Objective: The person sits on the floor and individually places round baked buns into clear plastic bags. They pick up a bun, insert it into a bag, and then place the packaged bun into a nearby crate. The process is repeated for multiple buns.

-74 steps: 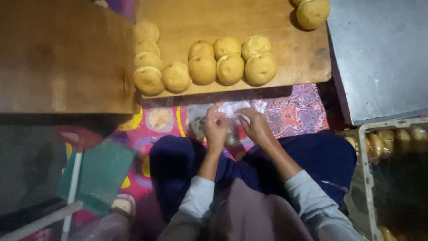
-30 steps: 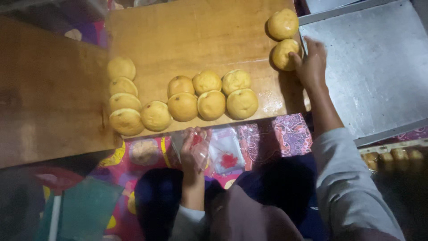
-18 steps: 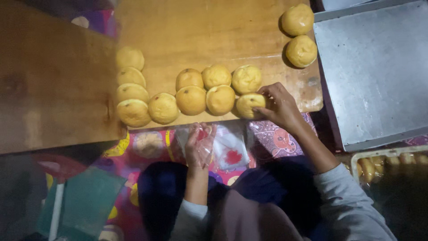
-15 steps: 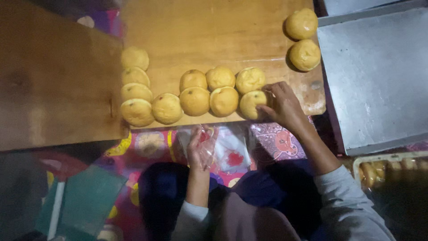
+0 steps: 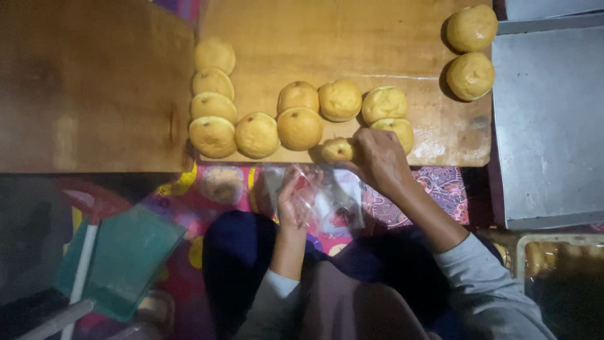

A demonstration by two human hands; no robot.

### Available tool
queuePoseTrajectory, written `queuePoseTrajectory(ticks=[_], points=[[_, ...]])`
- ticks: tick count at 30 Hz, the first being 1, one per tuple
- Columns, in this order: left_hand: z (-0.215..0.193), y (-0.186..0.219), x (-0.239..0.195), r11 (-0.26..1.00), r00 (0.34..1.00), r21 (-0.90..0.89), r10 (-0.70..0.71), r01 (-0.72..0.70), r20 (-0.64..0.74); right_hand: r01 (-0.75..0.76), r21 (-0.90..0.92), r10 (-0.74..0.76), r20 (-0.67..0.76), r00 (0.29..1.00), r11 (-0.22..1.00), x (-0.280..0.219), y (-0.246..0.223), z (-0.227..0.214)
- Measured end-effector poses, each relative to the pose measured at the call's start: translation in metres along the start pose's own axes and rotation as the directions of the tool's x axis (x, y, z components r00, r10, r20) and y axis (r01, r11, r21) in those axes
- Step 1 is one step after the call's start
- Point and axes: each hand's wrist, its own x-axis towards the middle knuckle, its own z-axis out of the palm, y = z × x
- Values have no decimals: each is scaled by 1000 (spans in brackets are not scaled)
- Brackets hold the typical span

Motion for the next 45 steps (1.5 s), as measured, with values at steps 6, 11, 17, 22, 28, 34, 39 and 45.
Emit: queuePoseTrajectory(ticks=[6,11,17,22,28,34,39,45], points=[[-4,-4,11,983,999,-181,-42,41,-3,163,38,-166,98,981,986,3,0,-5],[-13,8,21,901,994,-428,-32,75,106,-150,505,123,86,989,850,-26,-4,-18],[-1,10,17,873,995,-485,84,-46,56,-397,887,461,257,849,235,-91,-76,-40],[38,-20,-21,932,964,-336,204,-138,171,-412,818,469,203,860,402,-102,-116,-21],[83,-10,-60,960,910,-168,268,-224,317,-157,868,232,49,971,472,-138,-117,-25],[79,-50,-83,955,913,175,158,-237,375,-77,630,353,-326,877,773,-124,-135,-8],[77,-68,-107,935,942,340,-21,-100,335,-70,356,245,-472,847,932,-105,-131,-16],[101,-22,-129,-429,455,627,441,-650,774,-41,269,191,-559,807,962,-108,-127,-20]])
